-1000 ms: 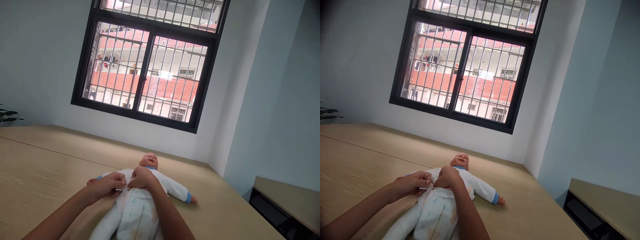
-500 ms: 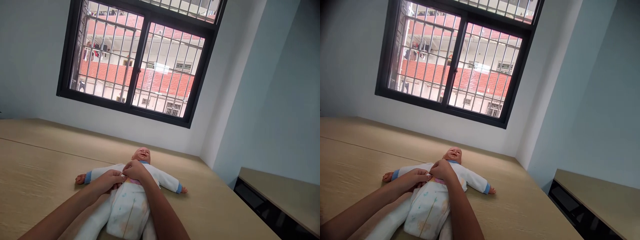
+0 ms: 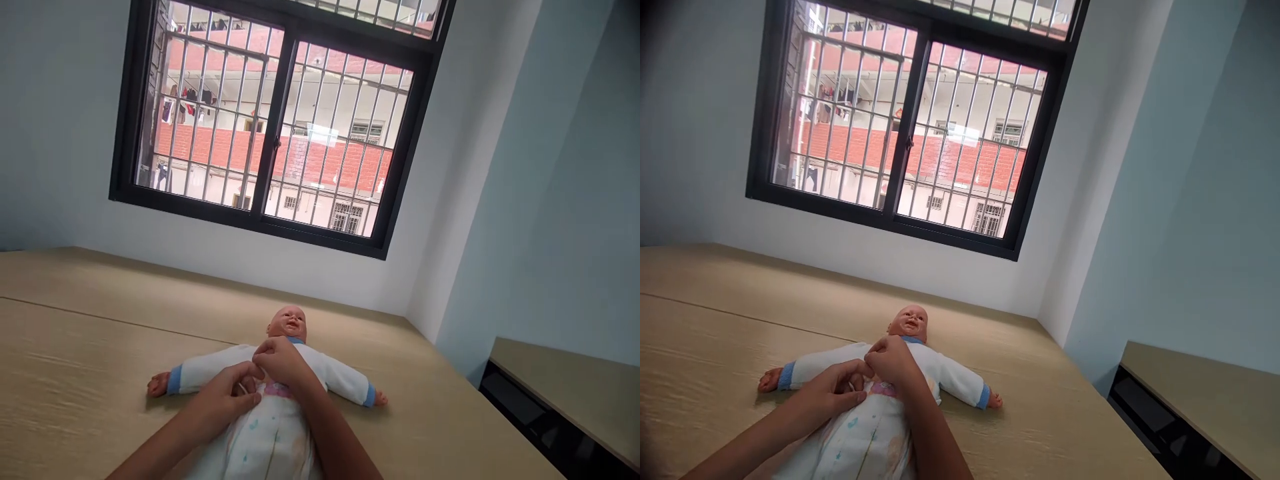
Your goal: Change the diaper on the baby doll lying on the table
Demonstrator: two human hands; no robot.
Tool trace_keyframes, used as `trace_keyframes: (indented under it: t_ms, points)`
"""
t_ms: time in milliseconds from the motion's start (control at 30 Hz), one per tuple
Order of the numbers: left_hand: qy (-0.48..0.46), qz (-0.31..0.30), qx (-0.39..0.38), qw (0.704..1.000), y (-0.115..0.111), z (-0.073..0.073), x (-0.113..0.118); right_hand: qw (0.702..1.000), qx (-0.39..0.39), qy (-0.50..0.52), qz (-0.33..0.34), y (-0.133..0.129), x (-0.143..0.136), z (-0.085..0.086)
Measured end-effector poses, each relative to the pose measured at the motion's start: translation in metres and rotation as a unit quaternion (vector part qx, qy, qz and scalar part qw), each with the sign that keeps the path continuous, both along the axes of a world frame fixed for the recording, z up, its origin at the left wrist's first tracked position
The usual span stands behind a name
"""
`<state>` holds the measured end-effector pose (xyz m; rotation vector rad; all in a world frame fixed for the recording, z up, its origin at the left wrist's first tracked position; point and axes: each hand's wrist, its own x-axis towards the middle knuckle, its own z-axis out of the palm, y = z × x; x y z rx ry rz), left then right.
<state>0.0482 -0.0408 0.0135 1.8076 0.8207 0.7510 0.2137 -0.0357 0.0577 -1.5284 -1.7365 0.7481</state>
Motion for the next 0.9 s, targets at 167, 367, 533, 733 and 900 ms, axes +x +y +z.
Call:
trace_keyframes:
  t_ms: [167, 367, 533, 733, 900]
  points:
    - [0.039, -0.002, 0.046, 0.998, -0.006, 0.006, 0.001, 0.997, -0.003, 0.081, 0.002, -0.001, 0.002, -0.004]
    - [0.037, -0.029, 0.076, 0.996, -0.004, 0.010, -0.007, 0.994, 0.007, 0.105, 0.029, -0.004, 0.005, -0.010]
    - [-0.085, -0.056, 0.014, 0.995, 0.009, -0.003, -0.007, 0.995, 0.008, 0.099, 0.020, 0.000, 0.005, -0.014]
    - [-0.160, -0.050, -0.097, 0.981, 0.019, -0.012, -0.007, 0.994, 0.002, 0.101, 0.029, 0.002, 0.004, -0.018]
    - [-0.119, -0.029, -0.012, 0.992, 0.013, -0.007, 0.005, 0.999, 0.010, 0.052, 0.013, 0.001, 0.003, -0.015]
